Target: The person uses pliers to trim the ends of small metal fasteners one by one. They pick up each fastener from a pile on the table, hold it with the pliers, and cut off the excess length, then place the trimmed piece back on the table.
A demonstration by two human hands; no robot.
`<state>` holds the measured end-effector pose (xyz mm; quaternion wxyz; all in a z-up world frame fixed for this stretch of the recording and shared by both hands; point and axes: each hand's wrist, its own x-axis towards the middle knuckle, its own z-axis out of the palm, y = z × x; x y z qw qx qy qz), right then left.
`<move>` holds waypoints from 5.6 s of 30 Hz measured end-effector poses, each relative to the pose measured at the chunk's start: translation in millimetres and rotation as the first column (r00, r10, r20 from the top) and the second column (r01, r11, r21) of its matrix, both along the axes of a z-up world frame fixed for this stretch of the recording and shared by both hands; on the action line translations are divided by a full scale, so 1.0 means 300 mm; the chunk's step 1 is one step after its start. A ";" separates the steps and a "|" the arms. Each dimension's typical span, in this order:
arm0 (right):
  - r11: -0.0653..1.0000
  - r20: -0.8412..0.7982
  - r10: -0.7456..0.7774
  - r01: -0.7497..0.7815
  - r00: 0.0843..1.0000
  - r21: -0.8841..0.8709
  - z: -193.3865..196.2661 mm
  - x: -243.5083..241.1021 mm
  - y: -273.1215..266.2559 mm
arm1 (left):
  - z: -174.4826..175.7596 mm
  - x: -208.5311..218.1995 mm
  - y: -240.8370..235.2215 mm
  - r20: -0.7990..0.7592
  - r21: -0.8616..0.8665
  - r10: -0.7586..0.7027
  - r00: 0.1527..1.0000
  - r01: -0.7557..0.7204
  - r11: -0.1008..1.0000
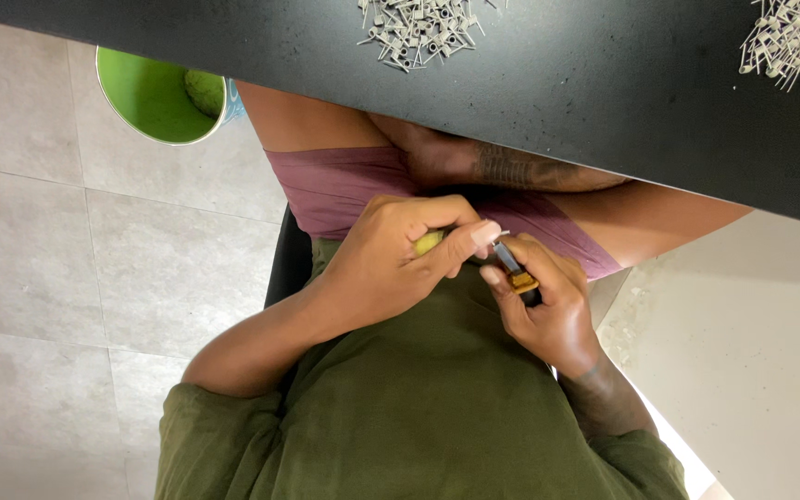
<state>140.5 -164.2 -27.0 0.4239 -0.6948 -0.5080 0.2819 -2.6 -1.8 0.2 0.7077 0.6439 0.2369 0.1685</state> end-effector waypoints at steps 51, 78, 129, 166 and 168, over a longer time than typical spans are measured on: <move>0.992 0.084 -0.010 0.000 0.996 0.123 0.059 0.034 0.048 | -0.098 0.132 -0.082 0.283 0.229 0.217 0.934 -0.285 0.931; 0.987 0.118 0.126 -0.137 0.985 0.090 0.068 0.143 0.058 | -0.059 0.092 -0.050 0.163 -0.602 0.004 0.987 0.097 0.792; 0.960 0.797 0.078 -0.261 0.599 0.102 0.265 0.110 0.123 | -0.113 0.056 0.000 0.634 0.032 -0.007 0.773 -0.016 0.999; 0.950 0.872 0.088 -0.305 0.481 0.072 0.318 0.087 0.194 | -0.120 -0.005 0.040 0.663 0.334 -0.065 0.746 -0.217 0.917; 0.945 0.876 0.126 -0.326 0.465 0.037 0.320 0.090 0.192 | -0.119 -0.007 0.041 0.643 0.338 -0.068 0.763 -0.203 0.919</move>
